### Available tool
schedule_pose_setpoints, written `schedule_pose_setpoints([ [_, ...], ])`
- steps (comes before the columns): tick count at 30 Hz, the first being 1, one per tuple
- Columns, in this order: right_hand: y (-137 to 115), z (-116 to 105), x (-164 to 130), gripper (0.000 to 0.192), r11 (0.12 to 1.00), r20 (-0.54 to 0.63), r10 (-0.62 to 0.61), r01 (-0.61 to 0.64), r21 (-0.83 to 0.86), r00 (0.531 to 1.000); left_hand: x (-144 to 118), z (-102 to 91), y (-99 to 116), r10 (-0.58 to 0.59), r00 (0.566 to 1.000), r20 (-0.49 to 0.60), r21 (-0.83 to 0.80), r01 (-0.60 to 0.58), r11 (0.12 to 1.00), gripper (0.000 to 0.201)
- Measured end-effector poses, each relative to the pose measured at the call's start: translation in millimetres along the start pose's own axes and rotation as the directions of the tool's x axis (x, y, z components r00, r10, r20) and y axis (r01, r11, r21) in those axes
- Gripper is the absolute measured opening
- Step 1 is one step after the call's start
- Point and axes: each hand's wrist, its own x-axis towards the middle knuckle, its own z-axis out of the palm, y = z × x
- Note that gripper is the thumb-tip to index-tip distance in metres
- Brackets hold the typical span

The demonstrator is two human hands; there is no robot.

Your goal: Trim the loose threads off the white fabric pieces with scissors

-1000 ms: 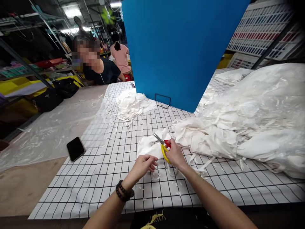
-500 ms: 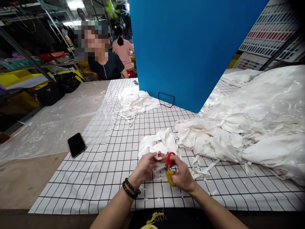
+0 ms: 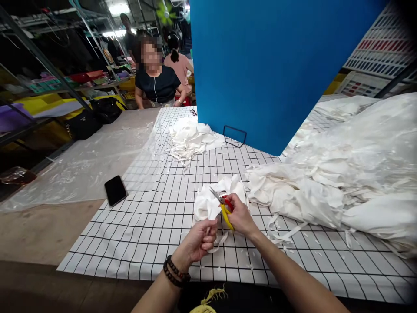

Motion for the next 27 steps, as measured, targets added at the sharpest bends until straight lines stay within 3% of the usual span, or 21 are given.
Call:
schedule_pose_setpoints([
  [4, -12, -17, 0, 0.022, 0.998, -0.008, -0.024, 0.023, -0.057, 1.000, -7, -2.2, -11, 0.116, 0.992, -0.054, 0.087, -0.111, 0.990, 0.032],
  [8, -20, -30, -5, 0.022, 0.993, 0.031, 0.049, -0.045, -0.112, 0.998, -12, 3.8, -14, 0.221, 0.974, 0.054, 0.300, -0.227, 0.927, 0.039],
  [10, -22, -33, -9, 0.027, 0.992, 0.111, 0.123, -0.121, -0.022, 0.986, -16, 9.8, -13, 0.207, 0.971, 0.116, 0.326, -0.235, 0.916, 0.040],
  [12, -25, -35, -13, 0.034, 0.966, 0.234, 0.154, -0.196, 0.171, 0.960, -19, 17.1, -11, 0.189, 0.971, 0.145, 0.304, -0.225, 0.926, 0.038],
  [16, -31, -41, -18, 0.038, 0.872, 0.342, 0.096, -0.244, 0.424, 0.935, -27, 30.9, -5, 0.273, 0.954, 0.120, 0.378, -0.298, 0.876, 0.033],
  [18, -32, -44, -21, 0.040, 0.863, 0.323, 0.076, -0.225, 0.452, 0.943, -29, 34.9, -1, 0.420, 0.904, 0.085, 0.493, -0.404, 0.771, 0.031],
  [20, -31, -45, -24, 0.041, 0.857, 0.331, 0.073, -0.228, 0.461, 0.941, -31, 37.0, 2, 0.592, 0.804, 0.056, 0.610, -0.497, 0.617, 0.030],
  [22, -28, -45, -27, 0.042, 0.861, 0.352, 0.083, -0.245, 0.446, 0.932, -32, 38.2, 6, 0.681, 0.730, 0.062, 0.658, -0.543, 0.522, 0.028],
  [23, -26, -45, -28, 0.042, 0.866, 0.357, 0.099, -0.257, 0.429, 0.929, -31, 38.7, 7, 0.686, 0.724, 0.076, 0.643, -0.561, 0.521, 0.028],
  [27, -21, -48, -33, 0.042, 0.908, 0.251, 0.149, -0.233, 0.349, 0.956, -24, 41.6, 9, 0.607, 0.777, 0.165, 0.463, -0.605, 0.648, 0.026],
])
